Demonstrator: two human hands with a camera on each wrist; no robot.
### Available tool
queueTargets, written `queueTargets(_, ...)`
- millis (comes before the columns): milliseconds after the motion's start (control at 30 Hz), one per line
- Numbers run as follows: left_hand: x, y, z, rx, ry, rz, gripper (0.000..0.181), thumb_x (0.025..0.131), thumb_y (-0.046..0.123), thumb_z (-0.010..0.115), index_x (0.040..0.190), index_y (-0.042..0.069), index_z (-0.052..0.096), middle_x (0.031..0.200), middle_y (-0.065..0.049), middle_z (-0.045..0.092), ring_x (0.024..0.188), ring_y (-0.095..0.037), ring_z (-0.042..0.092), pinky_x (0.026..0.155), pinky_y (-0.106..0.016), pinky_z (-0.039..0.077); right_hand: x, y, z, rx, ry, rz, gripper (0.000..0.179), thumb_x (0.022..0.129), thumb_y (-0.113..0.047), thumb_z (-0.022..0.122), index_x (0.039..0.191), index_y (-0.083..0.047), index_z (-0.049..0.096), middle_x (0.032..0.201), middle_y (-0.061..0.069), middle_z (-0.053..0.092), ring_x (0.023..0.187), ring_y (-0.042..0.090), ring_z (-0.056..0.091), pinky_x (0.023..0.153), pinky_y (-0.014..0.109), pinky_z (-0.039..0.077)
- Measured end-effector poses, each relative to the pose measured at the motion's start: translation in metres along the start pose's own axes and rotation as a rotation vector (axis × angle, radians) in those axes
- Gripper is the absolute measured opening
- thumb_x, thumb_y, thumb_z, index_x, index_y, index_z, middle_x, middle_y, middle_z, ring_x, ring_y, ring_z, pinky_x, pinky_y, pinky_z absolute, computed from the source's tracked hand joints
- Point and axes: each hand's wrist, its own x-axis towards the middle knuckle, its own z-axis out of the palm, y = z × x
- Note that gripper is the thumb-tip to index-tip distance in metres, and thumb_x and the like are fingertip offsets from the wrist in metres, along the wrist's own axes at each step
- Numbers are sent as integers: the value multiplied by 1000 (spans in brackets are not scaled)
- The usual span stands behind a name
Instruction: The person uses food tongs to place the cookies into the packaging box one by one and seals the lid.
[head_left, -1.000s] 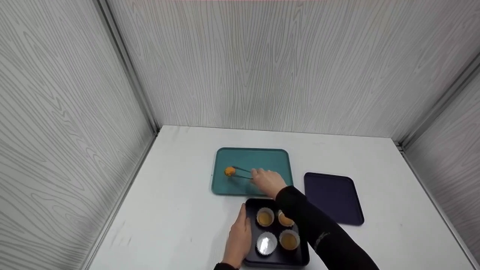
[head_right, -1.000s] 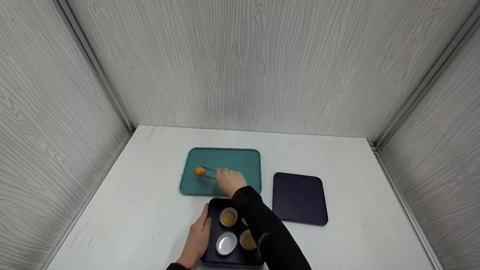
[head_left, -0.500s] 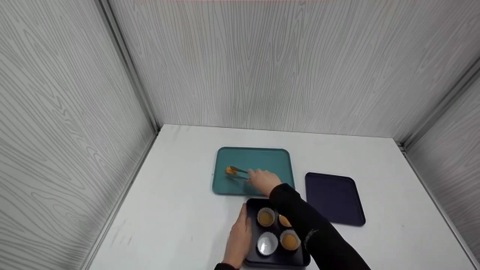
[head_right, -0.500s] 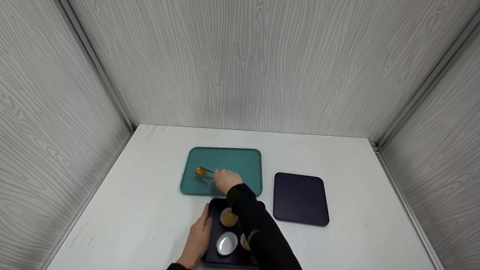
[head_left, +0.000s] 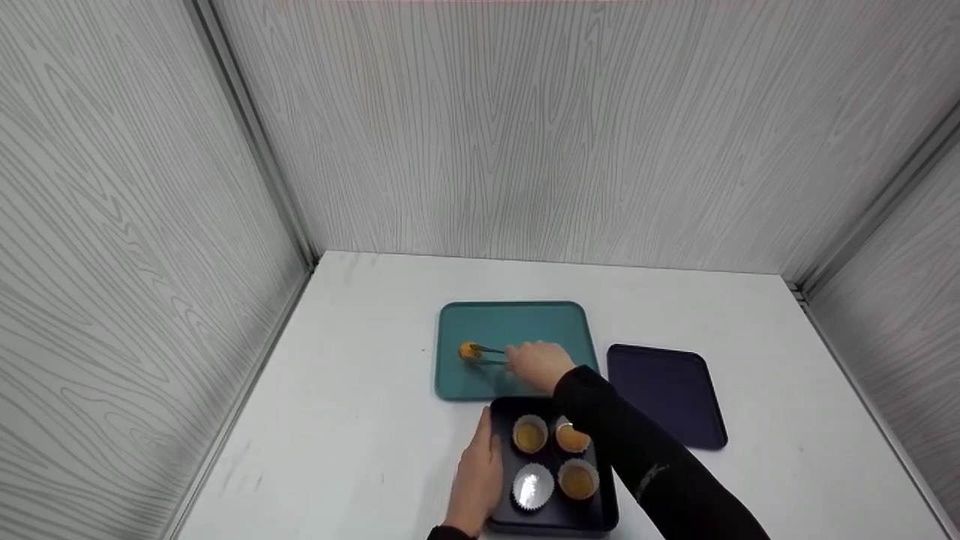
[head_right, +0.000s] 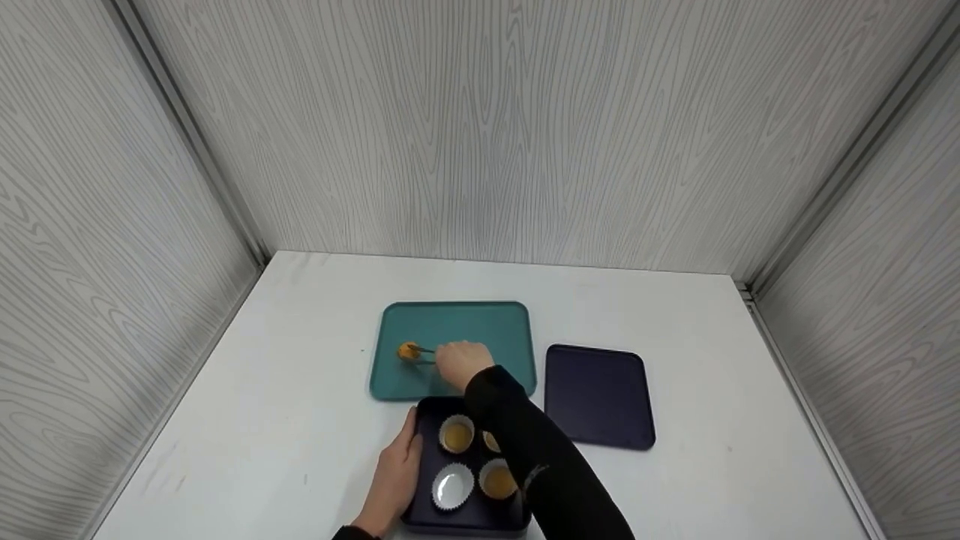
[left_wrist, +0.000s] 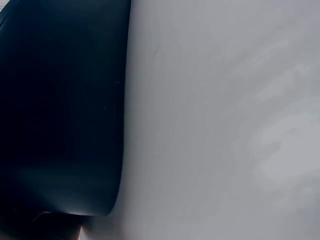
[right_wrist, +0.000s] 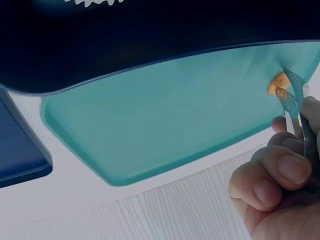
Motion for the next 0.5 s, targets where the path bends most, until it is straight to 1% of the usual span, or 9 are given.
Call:
queueTargets(133,0,0,1,12,7,1,54,112,23,36,162,6,27,161,-13,39,144,-34,42,117,-53,38,-8,5,-2,4,6,-17,23,103,-27,64,104,-5,69,84,12,70,72,26,69,65,39,61)
queueTargets(367,-3,0,1,24,35,55,54,111,17,40,162,3,27,159,-16,42,138,-36,49,111,-53,44,-15,9,0,35,21,-6,30,103,-31,63,112,-3,71,87,13,71,71,27,70,65,39,62)
queueTargets(500,-3,2,1,25,34,48,54,111,18,41,161,3,28,159,-15,43,139,-35,49,111,-53,44,-15,7,4,52,37,9,31,102,-30,64,113,-1,69,89,15,71,73,28,70,65,40,62)
